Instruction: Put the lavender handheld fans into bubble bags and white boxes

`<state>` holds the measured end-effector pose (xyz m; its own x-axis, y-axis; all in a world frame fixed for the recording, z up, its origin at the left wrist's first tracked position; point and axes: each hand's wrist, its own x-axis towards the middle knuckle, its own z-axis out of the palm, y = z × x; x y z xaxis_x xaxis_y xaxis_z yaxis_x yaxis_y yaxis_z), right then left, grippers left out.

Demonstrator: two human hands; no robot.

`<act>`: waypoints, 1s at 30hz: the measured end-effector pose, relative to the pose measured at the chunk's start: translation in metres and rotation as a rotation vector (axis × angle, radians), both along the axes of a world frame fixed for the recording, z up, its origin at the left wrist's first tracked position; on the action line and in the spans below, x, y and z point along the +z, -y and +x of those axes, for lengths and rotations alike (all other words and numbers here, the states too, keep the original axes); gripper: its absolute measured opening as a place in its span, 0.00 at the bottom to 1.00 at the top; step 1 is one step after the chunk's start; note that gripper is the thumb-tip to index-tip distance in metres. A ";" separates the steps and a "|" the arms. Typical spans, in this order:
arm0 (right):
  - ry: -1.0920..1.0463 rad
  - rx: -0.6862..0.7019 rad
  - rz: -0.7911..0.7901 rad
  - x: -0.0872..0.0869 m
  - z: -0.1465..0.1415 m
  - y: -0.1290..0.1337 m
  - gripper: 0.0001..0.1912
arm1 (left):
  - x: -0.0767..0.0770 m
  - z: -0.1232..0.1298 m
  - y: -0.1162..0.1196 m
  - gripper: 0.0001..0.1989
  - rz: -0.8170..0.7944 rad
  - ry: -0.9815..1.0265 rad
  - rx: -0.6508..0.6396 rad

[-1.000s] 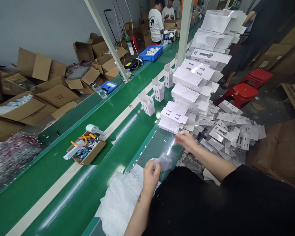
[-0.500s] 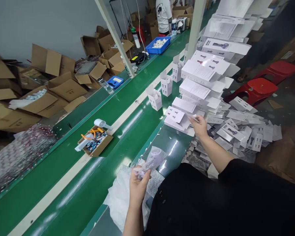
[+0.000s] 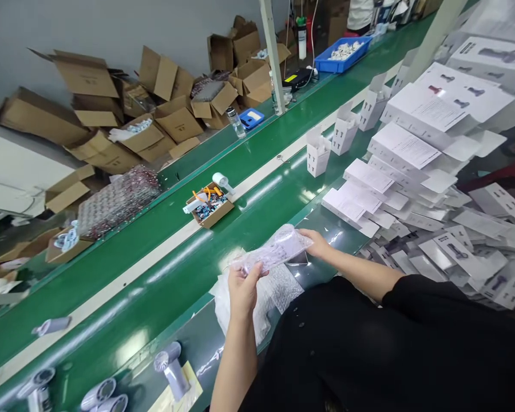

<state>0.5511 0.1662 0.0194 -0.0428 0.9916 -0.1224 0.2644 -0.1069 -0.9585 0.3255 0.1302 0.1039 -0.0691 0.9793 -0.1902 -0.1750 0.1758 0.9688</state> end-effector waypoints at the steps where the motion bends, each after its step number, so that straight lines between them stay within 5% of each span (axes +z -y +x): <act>1: 0.006 0.025 -0.034 0.001 0.002 -0.001 0.13 | 0.003 -0.005 0.005 0.17 0.019 -0.066 -0.050; 5: 0.011 0.050 -0.142 0.010 0.010 -0.005 0.17 | 0.014 -0.016 0.018 0.17 0.029 -0.194 -0.280; 10: 0.083 0.190 -0.108 0.013 0.011 -0.004 0.16 | 0.011 -0.005 0.015 0.18 -0.096 -0.258 -0.049; 13: 0.163 0.250 -0.080 0.017 0.006 -0.001 0.18 | 0.012 0.006 0.021 0.17 -0.044 -0.676 0.022; 18: 0.201 0.359 0.067 0.026 -0.005 0.004 0.14 | 0.011 0.056 0.028 0.11 0.155 -1.386 -0.362; 21: 0.242 0.360 0.085 0.026 -0.002 0.005 0.13 | -0.006 0.081 0.025 0.14 0.279 -1.575 -0.416; 25: 0.327 0.284 0.073 0.027 0.012 -0.005 0.15 | -0.028 0.088 0.032 0.28 0.455 -1.619 -0.471; 30: 0.340 0.232 0.134 0.045 0.043 -0.071 0.12 | -0.024 0.069 0.043 0.22 0.599 -1.437 -0.478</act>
